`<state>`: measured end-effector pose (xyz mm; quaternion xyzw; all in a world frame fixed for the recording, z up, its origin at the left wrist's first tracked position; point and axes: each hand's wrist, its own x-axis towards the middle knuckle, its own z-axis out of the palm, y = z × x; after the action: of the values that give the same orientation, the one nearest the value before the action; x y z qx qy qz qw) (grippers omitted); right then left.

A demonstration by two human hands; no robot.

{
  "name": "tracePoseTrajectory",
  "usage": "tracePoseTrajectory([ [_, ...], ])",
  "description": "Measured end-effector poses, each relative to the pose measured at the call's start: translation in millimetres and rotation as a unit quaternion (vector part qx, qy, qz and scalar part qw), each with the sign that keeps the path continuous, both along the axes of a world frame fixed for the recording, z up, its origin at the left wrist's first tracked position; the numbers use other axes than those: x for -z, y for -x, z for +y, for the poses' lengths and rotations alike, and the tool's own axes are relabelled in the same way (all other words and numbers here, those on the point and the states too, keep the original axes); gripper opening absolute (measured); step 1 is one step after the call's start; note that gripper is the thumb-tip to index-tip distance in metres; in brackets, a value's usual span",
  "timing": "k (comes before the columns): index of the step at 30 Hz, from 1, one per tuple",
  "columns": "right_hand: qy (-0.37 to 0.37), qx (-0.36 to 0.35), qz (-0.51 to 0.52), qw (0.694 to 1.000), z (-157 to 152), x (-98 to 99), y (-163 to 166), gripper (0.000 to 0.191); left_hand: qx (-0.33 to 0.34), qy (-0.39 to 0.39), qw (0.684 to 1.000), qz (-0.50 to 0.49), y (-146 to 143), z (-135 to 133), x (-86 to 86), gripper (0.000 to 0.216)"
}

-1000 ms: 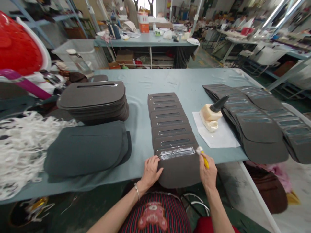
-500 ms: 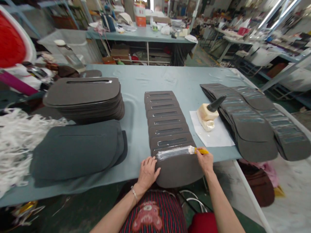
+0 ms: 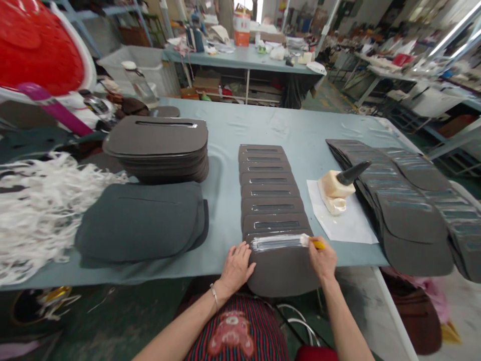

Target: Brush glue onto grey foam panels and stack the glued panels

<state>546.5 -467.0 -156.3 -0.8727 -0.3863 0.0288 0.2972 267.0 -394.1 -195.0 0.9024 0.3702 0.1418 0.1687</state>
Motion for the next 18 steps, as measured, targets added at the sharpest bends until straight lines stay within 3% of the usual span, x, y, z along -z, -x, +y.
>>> tracePoseTrajectory([
  [3, -0.003, 0.041, -0.025, 0.999, 14.5, -10.4, 2.2, 0.026, -0.012, 0.016, 1.0, -0.011, -0.9, 5.8, -5.0, 0.032],
  [6, -0.085, -0.072, 0.069, 0.991, 47.3, -13.7, 70.4, 0.025, -0.026, 0.013, 0.999, -0.023, -4.4, 13.4, -8.1, 0.033],
  [8, -0.096, -0.179, 0.129, 0.971, 66.3, -8.7, 110.3, 0.024, -0.027, 0.003, 0.999, -0.021, -7.3, 17.3, -7.3, 0.034],
  [10, -0.084, -0.216, 0.147, 0.961, 74.8, 0.2, 116.5, 0.024, -0.024, -0.006, 1.0, -0.011, -9.7, 19.2, -5.1, 0.033],
  [14, -0.051, -0.096, 0.102, 0.989, 57.8, 12.3, 37.5, 0.028, -0.026, -0.017, 1.0, -0.001, -11.0, 18.5, -3.4, 0.033],
  [18, 0.005, -0.017, 0.041, 0.999, 40.1, 2.2, -34.5, 0.031, -0.024, -0.021, 0.999, -0.005, -10.3, 17.1, -4.3, 0.032],
])
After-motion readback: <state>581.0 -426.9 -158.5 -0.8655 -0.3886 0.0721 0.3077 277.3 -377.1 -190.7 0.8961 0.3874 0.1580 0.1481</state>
